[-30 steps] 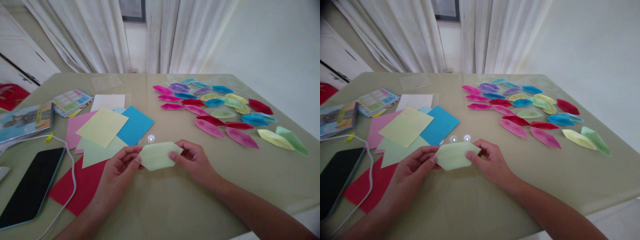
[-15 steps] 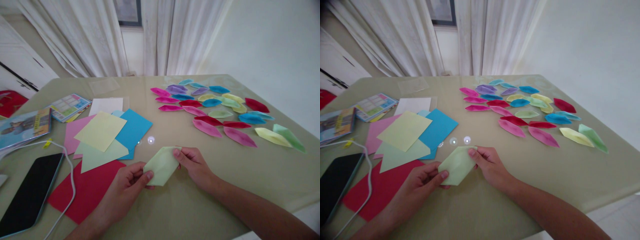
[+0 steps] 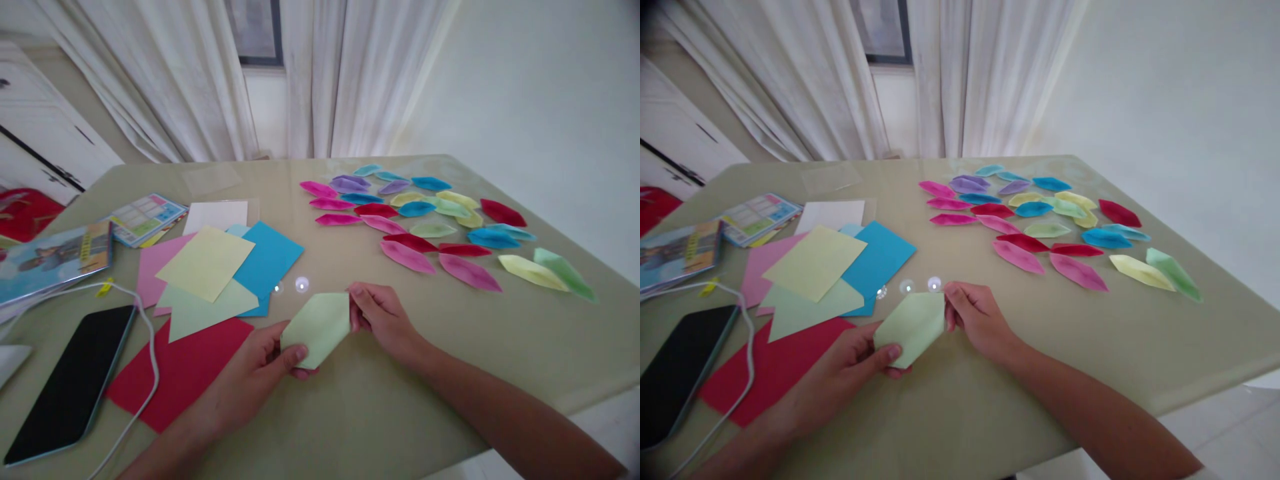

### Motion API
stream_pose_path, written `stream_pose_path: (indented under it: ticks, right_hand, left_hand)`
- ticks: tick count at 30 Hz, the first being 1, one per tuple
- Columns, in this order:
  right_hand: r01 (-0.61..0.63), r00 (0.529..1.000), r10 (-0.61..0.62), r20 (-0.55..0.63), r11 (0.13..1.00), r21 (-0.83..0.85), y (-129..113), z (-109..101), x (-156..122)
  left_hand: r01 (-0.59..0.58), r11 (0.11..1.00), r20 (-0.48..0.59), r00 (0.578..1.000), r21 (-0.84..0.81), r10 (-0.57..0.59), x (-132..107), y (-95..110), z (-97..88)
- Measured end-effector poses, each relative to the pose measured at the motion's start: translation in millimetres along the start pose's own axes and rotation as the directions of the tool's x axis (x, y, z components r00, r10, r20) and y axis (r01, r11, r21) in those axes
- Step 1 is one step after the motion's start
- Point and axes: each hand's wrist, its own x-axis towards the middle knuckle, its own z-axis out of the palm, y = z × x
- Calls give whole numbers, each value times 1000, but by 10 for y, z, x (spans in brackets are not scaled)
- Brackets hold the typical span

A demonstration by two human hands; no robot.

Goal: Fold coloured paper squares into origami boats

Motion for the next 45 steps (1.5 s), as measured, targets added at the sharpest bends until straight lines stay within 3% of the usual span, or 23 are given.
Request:
stream_pose_path:
  ticks: [3,6,12,20,25,29,34,36,38,39,45]
  right_hand:
    - [84,994,-85,64,996,28,-6,20,27]
    - [71,979,-52,196,993,-89,-11,101,-13]
    - [117,982,-97,164,986,-117,41,190,-44]
    - [142,955,-123,269,989,-51,-169,247,-118]
    - [93,980,-89,178,996,-15,-344,375,-410]
    - [79,995,-80,51,997,20,-388,482,-692]
    - [87,995,-86,-49,996,33,-385,635,-1143]
    - [78,995,-78,-62,997,3,-385,679,-1326]
    - [74,997,-73,22,995,-69,-376,709,-1470]
    - [90,996,-90,8,993,-81,-365,723,-1521]
    - [91,995,-91,-29,996,-22,-225,857,-1567]
  left_hand:
    - [-33,998,-23,999,-60,32,12,-36,32]
    - [-62,993,-10,998,-100,61,8,-84,106]
    - [78,989,17,997,-125,-76,-29,-65,220]
    - [-48,994,6,999,-103,49,-208,170,281]
    - [-90,988,40,995,-127,95,-460,183,439]
    - [-132,979,3,991,-154,134,-707,89,627]
    - [-97,991,19,995,-92,100,-1051,-117,818]
    - [-95,993,40,994,-75,98,-1155,-254,879]
    - [-101,986,-28,995,-135,98,-1222,-404,941]
    - [-71,980,-50,997,-183,63,-1243,-474,973]
    - [-53,983,-91,995,-177,37,-1307,-718,1100]
